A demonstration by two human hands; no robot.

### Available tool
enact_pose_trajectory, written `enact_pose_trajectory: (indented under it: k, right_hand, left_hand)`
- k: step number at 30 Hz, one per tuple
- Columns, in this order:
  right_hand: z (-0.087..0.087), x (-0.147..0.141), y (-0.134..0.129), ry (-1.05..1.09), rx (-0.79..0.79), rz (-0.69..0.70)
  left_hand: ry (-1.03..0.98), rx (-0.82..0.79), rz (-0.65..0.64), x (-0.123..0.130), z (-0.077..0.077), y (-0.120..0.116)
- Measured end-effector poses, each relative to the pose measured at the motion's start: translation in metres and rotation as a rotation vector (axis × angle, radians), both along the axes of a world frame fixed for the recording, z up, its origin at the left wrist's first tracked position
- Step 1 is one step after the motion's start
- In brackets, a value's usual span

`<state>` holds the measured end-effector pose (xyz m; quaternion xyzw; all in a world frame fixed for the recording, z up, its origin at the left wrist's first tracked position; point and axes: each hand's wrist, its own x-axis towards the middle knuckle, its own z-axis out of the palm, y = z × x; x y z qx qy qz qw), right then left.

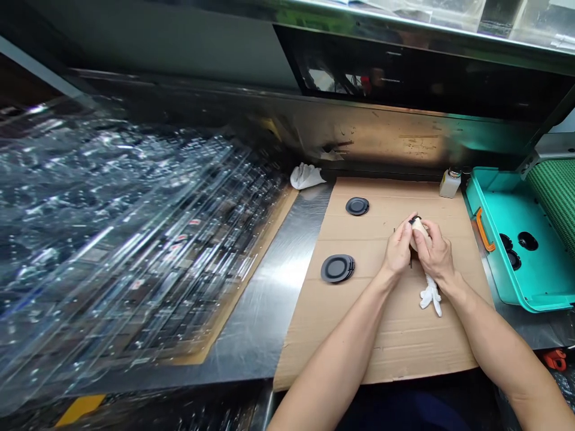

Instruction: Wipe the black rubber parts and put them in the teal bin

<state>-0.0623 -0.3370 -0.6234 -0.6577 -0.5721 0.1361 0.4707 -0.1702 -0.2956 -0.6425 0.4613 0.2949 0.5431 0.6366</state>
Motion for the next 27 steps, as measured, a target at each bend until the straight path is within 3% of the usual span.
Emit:
enact_pose_trajectory:
  k: [3,6,12,17,19,23,25,27]
  right_hand:
    - [0.002,0.005,0.002,-0.166,-0.114,-0.117]
    - [0.001,0.007,0.004,-0.168,-0.145,-0.086]
    - [0.001,0.031,0.016,-0.308,-0.222,-0.222]
    - [0.026,0.047,0.002,-0.546,-0.272,-0.256]
    - [0.037,0.040,-0.009,-0.581,-0.386,-0.152]
    - [0.042,0.023,-0.023,-0.600,-0.691,0.234]
    - [0.038,0.021,-0.022,-0.534,-0.665,0.383]
    - [0.033,0.023,-0.017,-0.340,-0.527,0.461]
  left_hand:
    - [-0.078,-0.188,-0.093,0.003,-0.010,0.005]
    - [-0.126,-0.321,-0.166,0.007,-0.013,0.003]
    - [-0.123,-0.471,-0.226,-0.003,0.001,0.009]
    - [-0.237,-0.664,-0.261,-0.023,0.014,0.024]
    - [-0.307,-0.708,-0.229,-0.028,0.017,0.027]
    - [-0.429,-0.770,-0.201,-0.032,0.022,0.028]
    - [-0.494,-0.751,-0.206,-0.034,0.025,0.027]
    - [-0.536,-0.693,-0.233,-0.035,0.027,0.027]
